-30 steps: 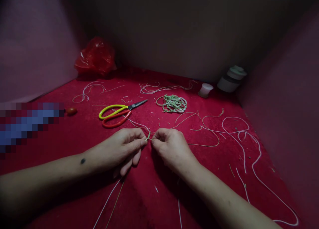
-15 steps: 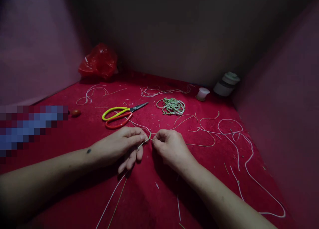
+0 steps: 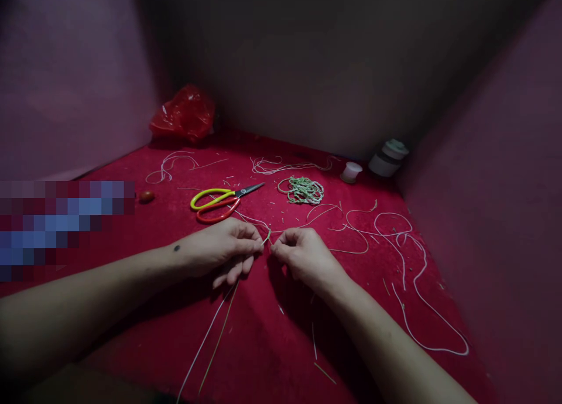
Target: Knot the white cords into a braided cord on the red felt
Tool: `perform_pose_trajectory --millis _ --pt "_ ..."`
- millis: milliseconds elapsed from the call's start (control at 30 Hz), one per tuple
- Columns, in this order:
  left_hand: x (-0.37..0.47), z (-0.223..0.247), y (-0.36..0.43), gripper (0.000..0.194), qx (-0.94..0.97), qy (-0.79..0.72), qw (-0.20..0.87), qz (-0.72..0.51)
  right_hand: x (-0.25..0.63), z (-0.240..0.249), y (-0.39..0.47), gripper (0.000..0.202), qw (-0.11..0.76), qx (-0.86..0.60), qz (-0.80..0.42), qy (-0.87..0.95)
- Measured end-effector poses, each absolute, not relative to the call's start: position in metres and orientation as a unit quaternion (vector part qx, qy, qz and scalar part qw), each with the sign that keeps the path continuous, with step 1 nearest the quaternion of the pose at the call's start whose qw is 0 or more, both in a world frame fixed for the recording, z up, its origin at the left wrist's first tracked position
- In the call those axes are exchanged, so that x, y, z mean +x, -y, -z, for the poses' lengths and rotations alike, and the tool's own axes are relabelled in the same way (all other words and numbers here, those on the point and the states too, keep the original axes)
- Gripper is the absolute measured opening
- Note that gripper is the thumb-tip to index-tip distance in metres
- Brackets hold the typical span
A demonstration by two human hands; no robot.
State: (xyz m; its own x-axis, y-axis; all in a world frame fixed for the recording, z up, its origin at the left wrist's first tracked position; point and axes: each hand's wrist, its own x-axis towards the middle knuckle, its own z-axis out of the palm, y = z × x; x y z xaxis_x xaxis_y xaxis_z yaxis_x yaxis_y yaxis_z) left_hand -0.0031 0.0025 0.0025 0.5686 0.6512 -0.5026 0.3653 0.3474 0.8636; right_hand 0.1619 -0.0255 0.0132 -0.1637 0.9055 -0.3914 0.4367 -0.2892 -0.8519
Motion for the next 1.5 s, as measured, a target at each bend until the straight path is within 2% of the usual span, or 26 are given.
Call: perform_pose_trajectory --millis 500,567,667,700,767,900,1000,1067,1133,1233,1300,1367,1433,1500 --pt "-0.002 -0.007 0.003 0.024 0.654 -0.473 0.588 -0.049 0.161 -0.010 0.027 0.013 0.222 -0.608 -0.526 0.552" --pt "-0.003 -0.013 0.006 0.025 0.701 -0.474 0.528 -0.071 0.162 -0.009 0.027 0.010 0.244 -0.605 -0.527 0.545" --pt "-0.006 -0.022 0.011 0.020 0.775 -0.463 0.393 -0.173 0.163 -0.008 0.028 0.009 0.279 -0.599 -0.538 0.524" --pt "-0.006 -0.023 0.013 0.019 0.776 -0.460 0.387 -0.191 0.163 -0.007 0.029 0.010 0.287 -0.598 -0.543 0.514" --pt "-0.006 -0.024 0.016 0.020 0.732 -0.460 0.473 -0.167 0.163 -0.006 0.030 0.011 0.300 -0.596 -0.556 0.496" --pt "0.001 -0.015 0.024 0.033 0.551 -0.398 0.730 -0.071 0.163 -0.002 0.033 0.014 0.335 -0.575 -0.584 0.464" --pt "0.008 -0.005 0.030 0.044 0.419 -0.314 0.844 -0.117 0.164 0.000 0.034 0.015 0.349 -0.564 -0.605 0.441" --pt "0.012 0.001 0.032 0.045 0.342 -0.283 0.877 -0.186 0.165 0.001 0.034 0.016 0.346 -0.556 -0.621 0.431" --pt "0.015 0.005 0.034 0.035 0.290 -0.273 0.889 -0.224 0.166 0.002 0.034 0.018 0.350 -0.546 -0.634 0.421" --pt "0.013 0.000 0.032 0.008 0.294 -0.303 0.894 -0.148 0.167 0.003 0.033 0.019 0.360 -0.537 -0.647 0.405" --pt "0.006 -0.014 0.028 0.014 0.379 -0.339 0.860 -0.051 0.168 0.002 0.032 0.017 0.357 -0.542 -0.649 0.398" --pt "-0.007 -0.035 0.021 0.015 0.512 -0.370 0.775 -0.005 0.169 0.001 0.030 0.013 0.352 -0.553 -0.644 0.395" --pt "-0.026 -0.060 0.013 0.016 0.638 -0.423 0.642 -0.044 0.169 0.000 0.029 0.010 0.349 -0.563 -0.637 0.394" --pt "-0.049 -0.083 0.005 0.015 0.718 -0.467 0.498 -0.136 0.169 0.000 0.028 0.009 0.348 -0.568 -0.631 0.398"
